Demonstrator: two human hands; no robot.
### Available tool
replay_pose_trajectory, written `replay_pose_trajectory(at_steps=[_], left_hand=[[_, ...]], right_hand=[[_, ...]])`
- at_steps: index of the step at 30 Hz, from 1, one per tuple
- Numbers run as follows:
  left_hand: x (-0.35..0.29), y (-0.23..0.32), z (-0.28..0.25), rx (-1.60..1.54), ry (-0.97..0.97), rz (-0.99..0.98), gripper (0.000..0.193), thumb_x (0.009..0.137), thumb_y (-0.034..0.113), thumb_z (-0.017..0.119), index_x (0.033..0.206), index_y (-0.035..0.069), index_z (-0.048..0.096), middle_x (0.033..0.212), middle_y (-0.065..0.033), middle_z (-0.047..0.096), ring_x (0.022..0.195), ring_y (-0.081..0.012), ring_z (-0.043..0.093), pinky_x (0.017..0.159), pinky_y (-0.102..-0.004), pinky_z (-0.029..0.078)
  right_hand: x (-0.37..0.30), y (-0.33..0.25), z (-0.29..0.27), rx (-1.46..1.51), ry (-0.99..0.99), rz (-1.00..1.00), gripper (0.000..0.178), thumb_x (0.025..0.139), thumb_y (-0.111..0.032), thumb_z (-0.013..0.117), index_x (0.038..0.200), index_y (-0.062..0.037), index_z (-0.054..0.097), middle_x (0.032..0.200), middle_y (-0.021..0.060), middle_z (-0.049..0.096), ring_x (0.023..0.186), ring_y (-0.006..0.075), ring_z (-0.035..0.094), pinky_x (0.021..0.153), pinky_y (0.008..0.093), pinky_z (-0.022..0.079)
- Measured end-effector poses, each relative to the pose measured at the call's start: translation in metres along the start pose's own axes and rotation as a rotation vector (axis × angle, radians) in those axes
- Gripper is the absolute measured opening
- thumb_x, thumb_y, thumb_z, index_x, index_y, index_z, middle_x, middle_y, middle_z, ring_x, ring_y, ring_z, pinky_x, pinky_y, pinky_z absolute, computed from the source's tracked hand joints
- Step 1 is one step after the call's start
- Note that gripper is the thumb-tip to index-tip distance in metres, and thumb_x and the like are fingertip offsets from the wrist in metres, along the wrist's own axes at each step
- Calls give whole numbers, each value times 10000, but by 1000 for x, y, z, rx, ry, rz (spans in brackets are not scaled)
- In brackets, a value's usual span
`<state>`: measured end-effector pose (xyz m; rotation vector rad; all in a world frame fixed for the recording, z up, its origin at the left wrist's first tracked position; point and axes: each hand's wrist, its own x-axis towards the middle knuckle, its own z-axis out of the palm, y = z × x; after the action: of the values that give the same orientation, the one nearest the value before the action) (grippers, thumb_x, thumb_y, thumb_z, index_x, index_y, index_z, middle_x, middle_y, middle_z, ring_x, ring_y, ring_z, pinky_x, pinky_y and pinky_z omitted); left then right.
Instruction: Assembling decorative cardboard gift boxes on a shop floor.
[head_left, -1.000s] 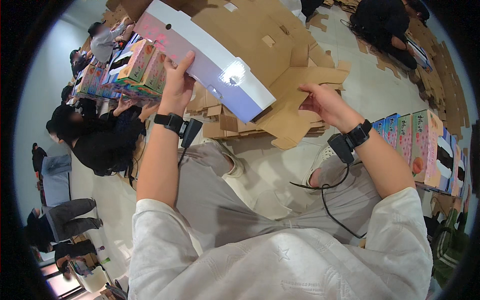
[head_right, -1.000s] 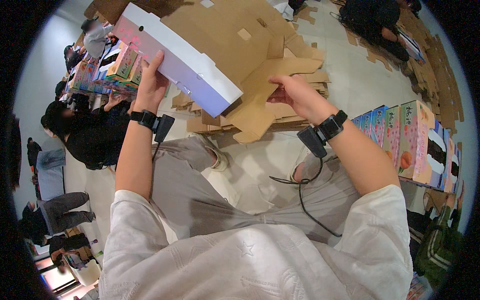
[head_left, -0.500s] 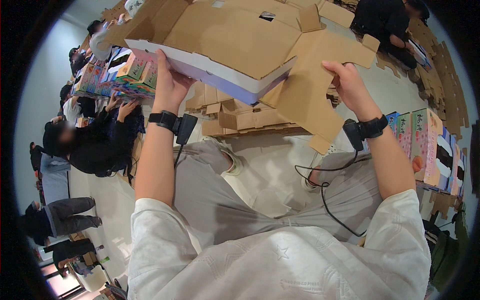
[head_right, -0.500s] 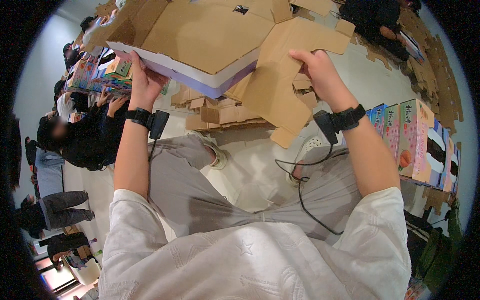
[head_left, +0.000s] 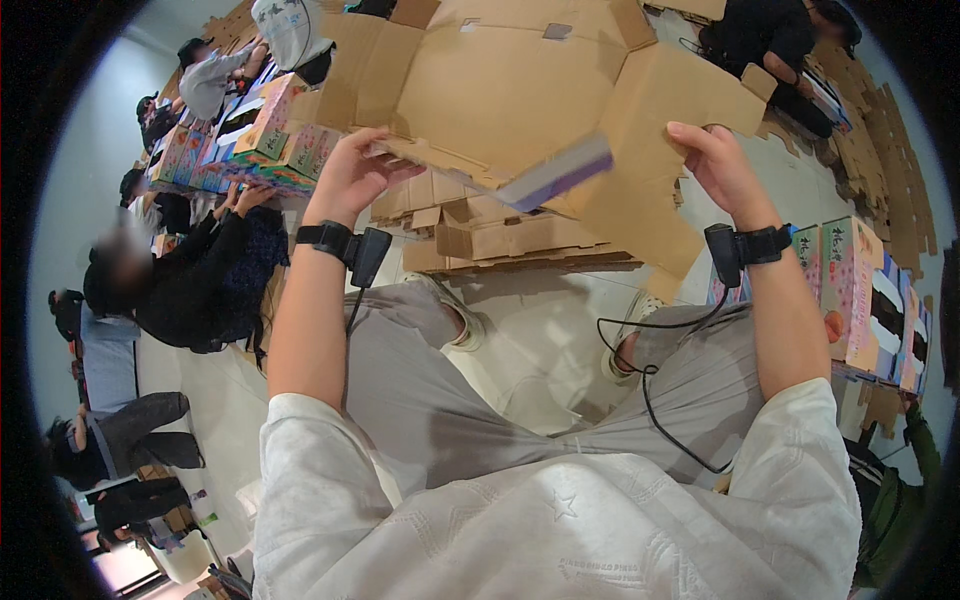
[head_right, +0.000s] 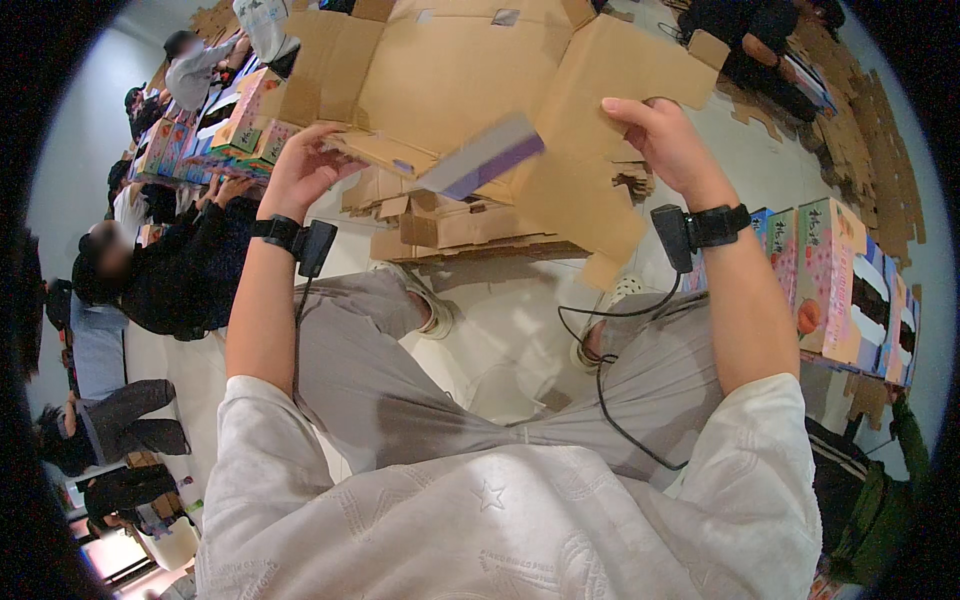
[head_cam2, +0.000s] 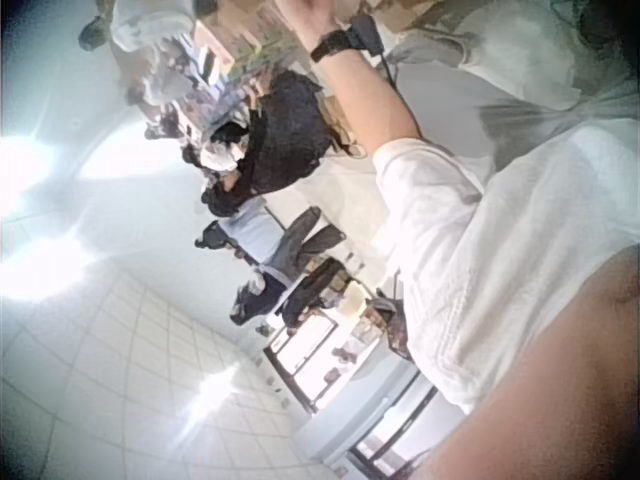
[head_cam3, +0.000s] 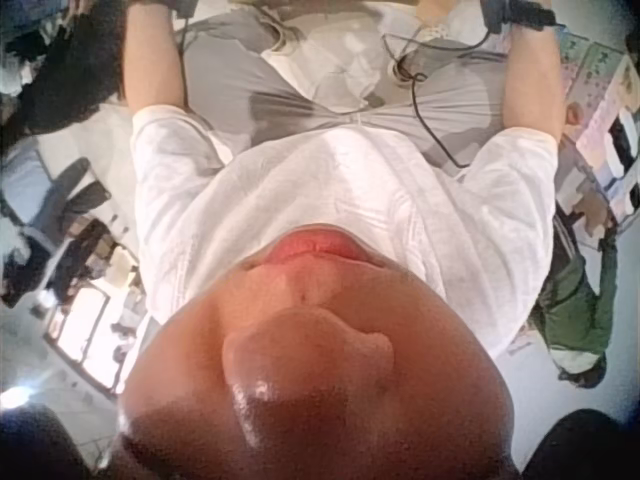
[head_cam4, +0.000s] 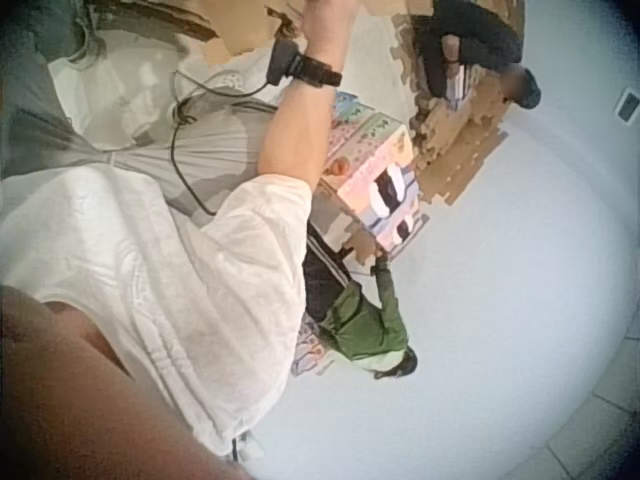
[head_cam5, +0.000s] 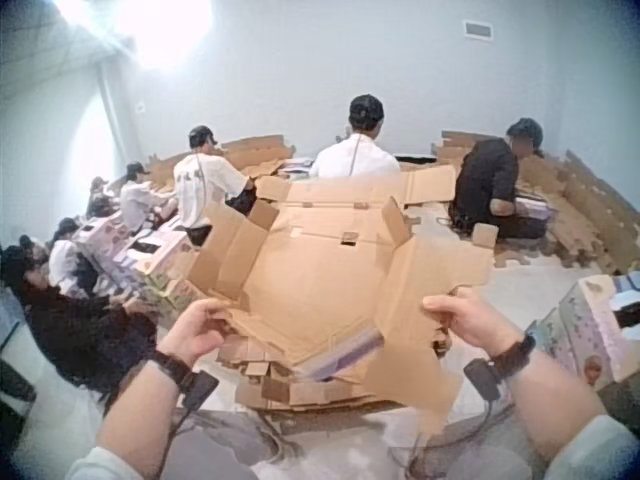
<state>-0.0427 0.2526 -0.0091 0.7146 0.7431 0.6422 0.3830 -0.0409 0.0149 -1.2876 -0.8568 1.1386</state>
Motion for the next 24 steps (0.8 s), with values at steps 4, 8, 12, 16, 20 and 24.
replay_pose_trajectory(at_steps=[4,8,12,16,20,24], left_hand=[[16,2,-23,44,143,41,290,880,-41,612,1170,-53,602,1176,-184,680,1102,-337,696,989,-498,594],[14,15,-25,-72,145,107,236,913,-73,586,1148,-53,591,1192,-189,669,1095,-334,701,953,-454,618],[6,12,-4,-245,52,168,154,966,-68,579,1120,-72,574,1130,-191,662,1050,-318,710,917,-408,636],[1,-11,26,-201,79,164,74,970,-40,641,1039,-63,628,1076,-148,686,926,-243,703,855,-354,632],[-6,-24,50,-176,76,132,121,958,-56,631,1074,-82,606,1126,-173,675,961,-280,698,901,-403,633],[-15,-31,64,-225,-24,-5,199,979,-57,570,1160,-131,532,1229,-240,612,1125,-383,668,1081,-512,610]], right_hand=[[17,7,-32,198,151,-72,246,1002,-235,746,1136,-29,764,1006,-9,764,958,96,700,837,270,544],[29,-3,-41,433,235,-88,321,1085,-256,619,1310,-40,692,1202,71,751,1106,169,718,959,340,578],[24,-11,-17,723,-64,-179,600,1137,-401,484,1611,-48,383,1639,212,442,1518,349,441,1278,603,348],[27,-7,12,731,-24,-101,732,1139,-541,350,1672,-52,242,1720,255,288,1589,457,287,1311,641,257],[28,6,22,731,70,-12,733,1150,-541,293,1635,9,261,1667,305,358,1539,476,375,1294,644,284],[22,12,24,741,139,-33,692,1157,-493,300,1589,47,304,1639,301,401,1536,434,392,1285,621,318]])
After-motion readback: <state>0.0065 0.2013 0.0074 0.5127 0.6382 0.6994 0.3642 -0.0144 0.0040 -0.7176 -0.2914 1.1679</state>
